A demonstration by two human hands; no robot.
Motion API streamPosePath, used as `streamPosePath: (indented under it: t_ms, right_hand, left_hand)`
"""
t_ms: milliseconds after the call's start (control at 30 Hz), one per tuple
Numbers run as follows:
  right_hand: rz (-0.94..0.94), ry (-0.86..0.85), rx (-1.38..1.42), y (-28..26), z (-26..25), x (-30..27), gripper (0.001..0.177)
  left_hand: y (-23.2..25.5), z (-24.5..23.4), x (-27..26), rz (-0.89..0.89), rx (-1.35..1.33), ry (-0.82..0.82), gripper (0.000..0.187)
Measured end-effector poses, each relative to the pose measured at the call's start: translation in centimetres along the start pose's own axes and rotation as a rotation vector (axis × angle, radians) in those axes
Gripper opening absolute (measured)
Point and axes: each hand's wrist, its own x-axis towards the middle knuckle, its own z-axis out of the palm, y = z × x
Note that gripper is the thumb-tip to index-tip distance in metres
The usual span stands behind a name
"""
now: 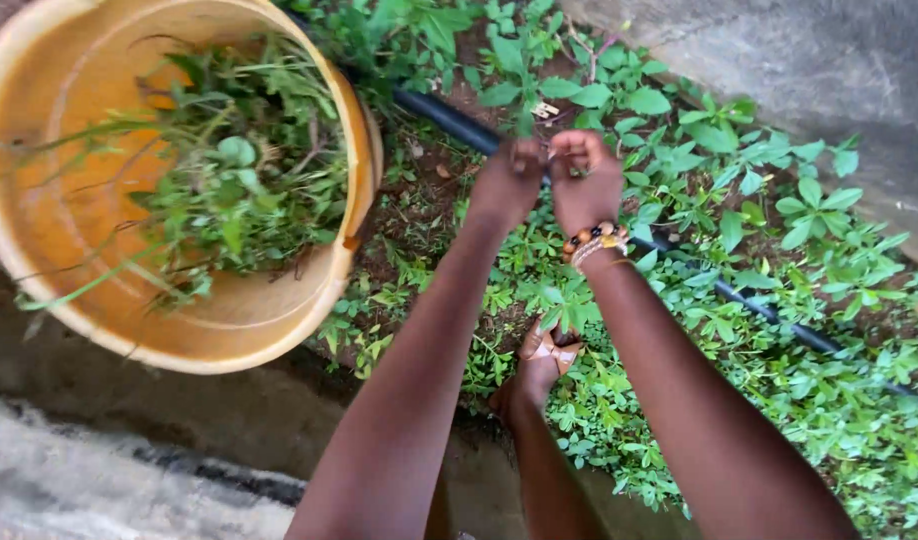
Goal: Pulling weeds from the ground and placing them into a yellow bucket.
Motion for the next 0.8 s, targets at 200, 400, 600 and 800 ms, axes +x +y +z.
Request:
streamPosePath:
  t_ms: [200,400,600,800]
  right_hand:
    - [0.006,0.192,0.112,6.9,-5.0,3.8,0.017]
    - [-0.023,0.295,0.254,12.9,-6.8,8.4,0.02]
    - [-0.036,0.19,0.144,13.9,-7.3,10.2,0.015]
    - [-0.156,0.075,-0.185,16.0,-8.2,10.9,0.013]
  left_hand:
    - [0.9,5.7,6.5,0.317,0.036,0.224,0.018]
    - [1.1,7.2,10.4,0.354,0.129,0.155,0.021]
    - [2.0,7.4,14.3,0.306,0.381,0.136,0.017]
    - [0.9,8.3,17.6,0.238,0.401,0.03,0.024]
